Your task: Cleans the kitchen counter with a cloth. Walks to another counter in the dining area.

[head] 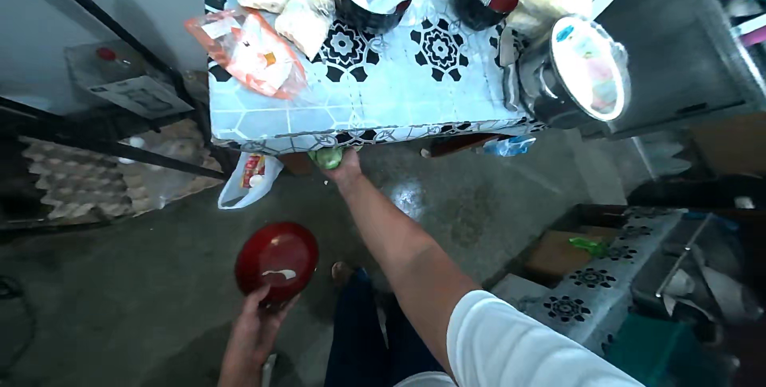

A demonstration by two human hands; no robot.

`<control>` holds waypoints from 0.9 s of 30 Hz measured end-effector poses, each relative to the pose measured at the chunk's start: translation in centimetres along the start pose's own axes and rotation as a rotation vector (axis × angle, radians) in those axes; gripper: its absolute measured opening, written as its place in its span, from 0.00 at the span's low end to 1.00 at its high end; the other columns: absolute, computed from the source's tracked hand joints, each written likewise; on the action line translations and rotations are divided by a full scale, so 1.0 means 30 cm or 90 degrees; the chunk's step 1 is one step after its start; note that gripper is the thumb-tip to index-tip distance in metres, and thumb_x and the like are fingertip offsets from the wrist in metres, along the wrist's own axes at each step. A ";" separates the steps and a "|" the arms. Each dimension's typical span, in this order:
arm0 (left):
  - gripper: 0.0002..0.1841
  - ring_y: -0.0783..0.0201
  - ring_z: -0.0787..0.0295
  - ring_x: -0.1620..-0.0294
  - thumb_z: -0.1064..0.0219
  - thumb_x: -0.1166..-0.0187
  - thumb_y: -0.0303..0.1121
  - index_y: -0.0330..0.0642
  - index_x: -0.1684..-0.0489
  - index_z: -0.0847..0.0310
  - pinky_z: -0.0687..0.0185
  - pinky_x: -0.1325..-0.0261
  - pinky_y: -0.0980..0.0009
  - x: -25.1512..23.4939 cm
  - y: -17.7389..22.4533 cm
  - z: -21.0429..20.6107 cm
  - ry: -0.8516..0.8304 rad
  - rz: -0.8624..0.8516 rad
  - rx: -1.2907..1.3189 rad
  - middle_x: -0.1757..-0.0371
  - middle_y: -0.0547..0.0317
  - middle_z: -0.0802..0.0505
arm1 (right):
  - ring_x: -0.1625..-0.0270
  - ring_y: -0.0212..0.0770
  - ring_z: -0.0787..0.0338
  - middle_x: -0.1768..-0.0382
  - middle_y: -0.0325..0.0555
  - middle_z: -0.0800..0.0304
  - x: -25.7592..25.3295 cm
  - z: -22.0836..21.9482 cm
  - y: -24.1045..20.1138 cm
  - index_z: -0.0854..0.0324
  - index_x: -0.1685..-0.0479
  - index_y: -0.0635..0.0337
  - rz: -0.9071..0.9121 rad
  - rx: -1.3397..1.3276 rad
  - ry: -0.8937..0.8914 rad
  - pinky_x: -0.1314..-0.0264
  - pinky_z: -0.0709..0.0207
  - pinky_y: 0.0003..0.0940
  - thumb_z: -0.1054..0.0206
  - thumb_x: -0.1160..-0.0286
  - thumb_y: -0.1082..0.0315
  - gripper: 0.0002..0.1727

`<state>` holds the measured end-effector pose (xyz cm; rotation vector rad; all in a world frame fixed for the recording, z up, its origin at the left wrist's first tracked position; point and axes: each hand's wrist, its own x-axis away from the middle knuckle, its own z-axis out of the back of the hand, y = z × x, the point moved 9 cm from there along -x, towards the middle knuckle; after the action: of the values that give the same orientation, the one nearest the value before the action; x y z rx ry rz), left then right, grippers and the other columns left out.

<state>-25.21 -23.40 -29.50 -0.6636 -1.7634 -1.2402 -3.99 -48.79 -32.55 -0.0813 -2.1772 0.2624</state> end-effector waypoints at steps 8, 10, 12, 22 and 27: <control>0.15 0.54 0.07 0.52 0.51 0.09 0.34 0.38 0.33 0.29 0.07 0.53 0.58 0.008 -0.006 -0.042 -0.008 0.017 0.018 0.46 0.47 0.11 | 0.37 0.48 0.16 0.37 0.51 0.19 0.221 0.205 -0.420 0.33 0.25 0.52 0.178 -0.076 0.093 0.37 0.19 0.52 0.58 0.09 0.42 0.28; 0.17 0.53 0.08 0.50 0.52 0.10 0.34 0.39 0.29 0.32 0.07 0.52 0.56 0.006 -0.007 -0.048 -0.011 0.014 0.009 0.44 0.45 0.12 | 0.36 0.49 0.17 0.36 0.52 0.22 0.257 0.109 -0.457 0.36 0.24 0.53 0.216 -0.128 0.113 0.37 0.20 0.51 0.59 0.09 0.43 0.28; 0.18 0.52 0.08 0.49 0.53 0.09 0.35 0.39 0.26 0.34 0.08 0.51 0.56 0.009 -0.010 -0.058 -0.011 0.010 0.000 0.41 0.45 0.13 | 0.39 0.49 0.18 0.39 0.53 0.23 0.279 -0.014 -0.396 0.38 0.25 0.55 0.206 -0.166 0.116 0.38 0.21 0.50 0.60 0.07 0.45 0.27; 0.18 0.55 0.06 0.49 0.56 0.10 0.38 0.40 0.31 0.31 0.06 0.49 0.58 0.067 -0.031 -0.165 -0.042 -0.037 -0.041 0.44 0.48 0.10 | 0.58 0.44 0.15 0.55 0.50 0.17 0.281 -0.127 0.101 0.27 0.38 0.56 -0.174 0.079 -0.055 0.62 0.18 0.42 0.51 0.10 0.50 0.21; 0.18 0.57 0.05 0.51 0.57 0.10 0.39 0.42 0.32 0.31 0.06 0.52 0.59 0.089 -0.077 -0.305 -0.095 -0.053 -0.122 0.47 0.52 0.08 | 0.71 0.33 0.13 0.69 0.40 0.14 0.401 0.280 -0.292 0.21 0.51 0.52 -0.166 0.321 -0.146 0.71 0.17 0.29 0.48 0.11 0.49 0.18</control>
<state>-25.26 -32.87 -26.99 -0.8175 -1.8227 -1.4631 -17.47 -56.79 -25.74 0.5342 -2.2490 0.6868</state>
